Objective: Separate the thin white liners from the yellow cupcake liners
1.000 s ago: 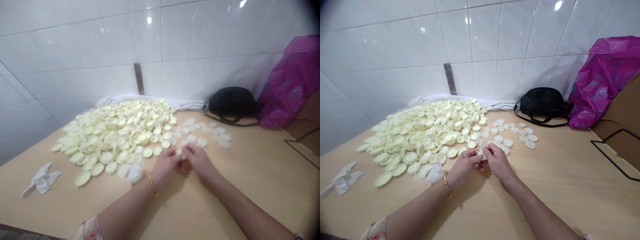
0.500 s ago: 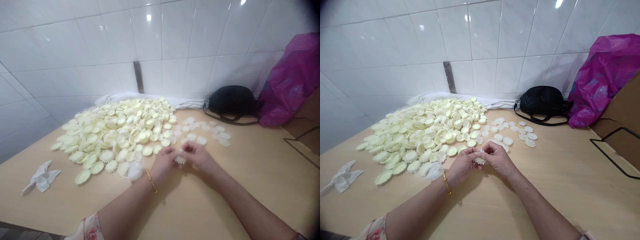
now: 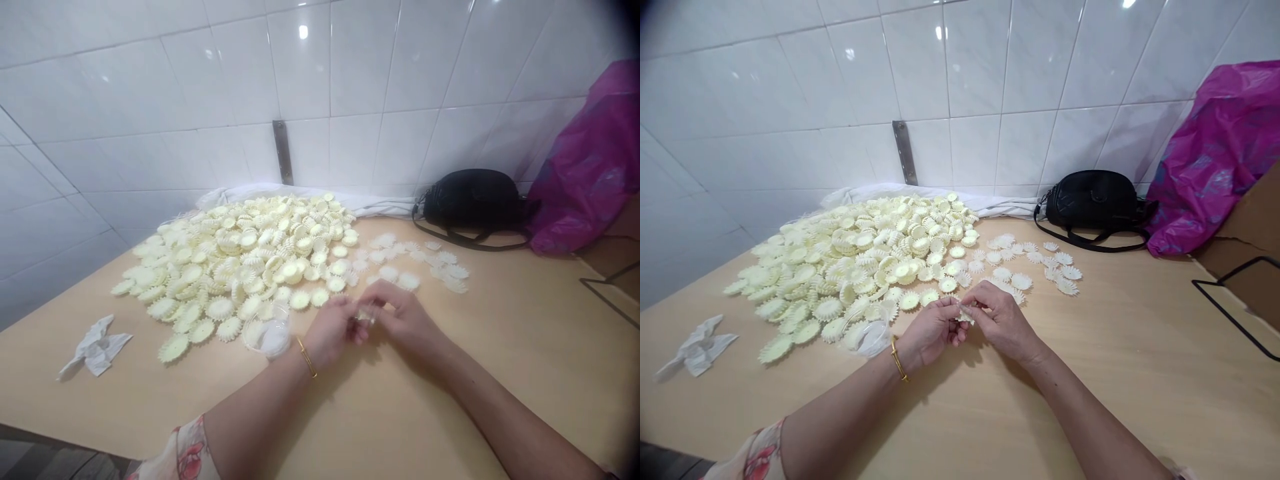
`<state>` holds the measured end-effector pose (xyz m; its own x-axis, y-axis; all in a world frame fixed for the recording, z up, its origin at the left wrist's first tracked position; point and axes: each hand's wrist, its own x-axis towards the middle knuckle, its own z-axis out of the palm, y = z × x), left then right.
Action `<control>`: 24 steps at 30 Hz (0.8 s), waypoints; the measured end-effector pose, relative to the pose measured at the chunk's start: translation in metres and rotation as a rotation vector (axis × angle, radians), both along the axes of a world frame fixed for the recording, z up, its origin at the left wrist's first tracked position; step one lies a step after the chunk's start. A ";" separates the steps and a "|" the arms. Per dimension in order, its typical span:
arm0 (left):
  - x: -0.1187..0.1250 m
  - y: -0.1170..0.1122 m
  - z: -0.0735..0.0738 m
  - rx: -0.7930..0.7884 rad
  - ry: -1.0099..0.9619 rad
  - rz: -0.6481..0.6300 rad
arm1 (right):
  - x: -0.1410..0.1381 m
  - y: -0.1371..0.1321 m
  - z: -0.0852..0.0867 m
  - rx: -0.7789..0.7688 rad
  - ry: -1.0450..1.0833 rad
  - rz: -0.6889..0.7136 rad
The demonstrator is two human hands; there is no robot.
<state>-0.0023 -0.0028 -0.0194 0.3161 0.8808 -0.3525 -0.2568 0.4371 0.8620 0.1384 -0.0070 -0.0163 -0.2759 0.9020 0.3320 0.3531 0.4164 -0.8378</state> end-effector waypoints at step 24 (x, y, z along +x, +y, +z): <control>0.002 -0.003 -0.008 0.132 0.152 -0.036 | 0.048 0.025 0.007 -0.070 0.031 -0.643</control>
<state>-0.0006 -0.0057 -0.0278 0.2999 0.9118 -0.2804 -0.1061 0.3240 0.9401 0.1867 0.0183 -0.0095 0.3358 0.9038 0.2654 0.4887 0.0737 -0.8693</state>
